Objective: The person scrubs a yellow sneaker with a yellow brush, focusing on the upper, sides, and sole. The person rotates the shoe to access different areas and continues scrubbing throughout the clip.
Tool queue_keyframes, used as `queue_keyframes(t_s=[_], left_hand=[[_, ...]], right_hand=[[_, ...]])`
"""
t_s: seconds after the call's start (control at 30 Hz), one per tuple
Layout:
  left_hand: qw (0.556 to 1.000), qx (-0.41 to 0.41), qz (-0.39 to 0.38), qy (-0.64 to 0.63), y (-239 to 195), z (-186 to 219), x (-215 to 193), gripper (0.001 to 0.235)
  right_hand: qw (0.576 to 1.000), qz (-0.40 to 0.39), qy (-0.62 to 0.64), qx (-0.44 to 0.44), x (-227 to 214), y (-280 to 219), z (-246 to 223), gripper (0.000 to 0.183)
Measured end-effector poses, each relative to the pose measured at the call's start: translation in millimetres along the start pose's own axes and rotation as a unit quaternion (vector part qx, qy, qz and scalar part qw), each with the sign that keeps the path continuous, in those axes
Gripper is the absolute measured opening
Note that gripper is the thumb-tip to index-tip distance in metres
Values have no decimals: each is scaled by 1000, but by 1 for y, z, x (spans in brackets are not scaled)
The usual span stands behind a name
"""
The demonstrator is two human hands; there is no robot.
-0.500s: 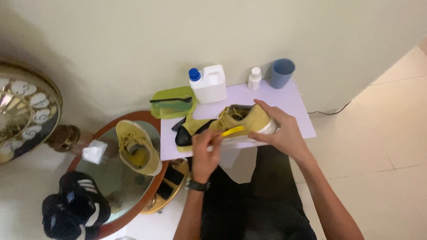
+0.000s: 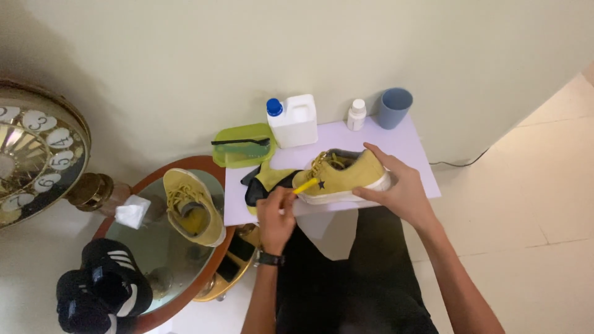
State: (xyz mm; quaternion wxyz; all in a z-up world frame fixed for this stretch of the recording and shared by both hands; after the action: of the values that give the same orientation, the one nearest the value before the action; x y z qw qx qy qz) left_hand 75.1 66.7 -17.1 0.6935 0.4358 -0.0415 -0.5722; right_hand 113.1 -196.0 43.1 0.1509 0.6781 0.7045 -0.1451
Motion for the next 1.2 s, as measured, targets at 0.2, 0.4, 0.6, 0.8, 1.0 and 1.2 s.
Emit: queue_keyframes(t_s=[0.2, 0.4, 0.6, 0.8, 1.0, 1.2], left_hand=[[996, 73, -46, 9, 17, 30, 52, 1], [994, -81, -63, -32, -33, -62, 31, 13], [922, -126, -50, -362, -22, 42, 52, 63], [959, -125, -124, -224, -28, 59, 96, 83], [953, -183, -129, -205, -35, 55, 120, 90], [942, -165, -146, -254, -29, 79, 130, 87]], right_hand=[[999, -15, -35, 9, 4, 1, -3, 97], [998, 0, 32, 63, -5, -1, 16, 95], [993, 4, 64, 102, 2, -6, 19, 91], [992, 21, 51, 117, 4, -8, 23, 77], [994, 32, 62, 88, 4, -5, 35, 72], [996, 36, 67, 55, 1, -2, 38, 68]])
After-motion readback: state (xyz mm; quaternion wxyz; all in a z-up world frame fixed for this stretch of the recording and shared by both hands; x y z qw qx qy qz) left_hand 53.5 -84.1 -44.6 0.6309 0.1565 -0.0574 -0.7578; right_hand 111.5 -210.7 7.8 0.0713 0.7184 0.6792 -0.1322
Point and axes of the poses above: each hand's wrist, its own y-axis towards the middle knuckle, its own x-axis out of the palm, z = x × y, the point moved 9 cm from there along y, towards the middle knuckle, and after that the axes turned 11 degrees about x, right-handed, at the moved point
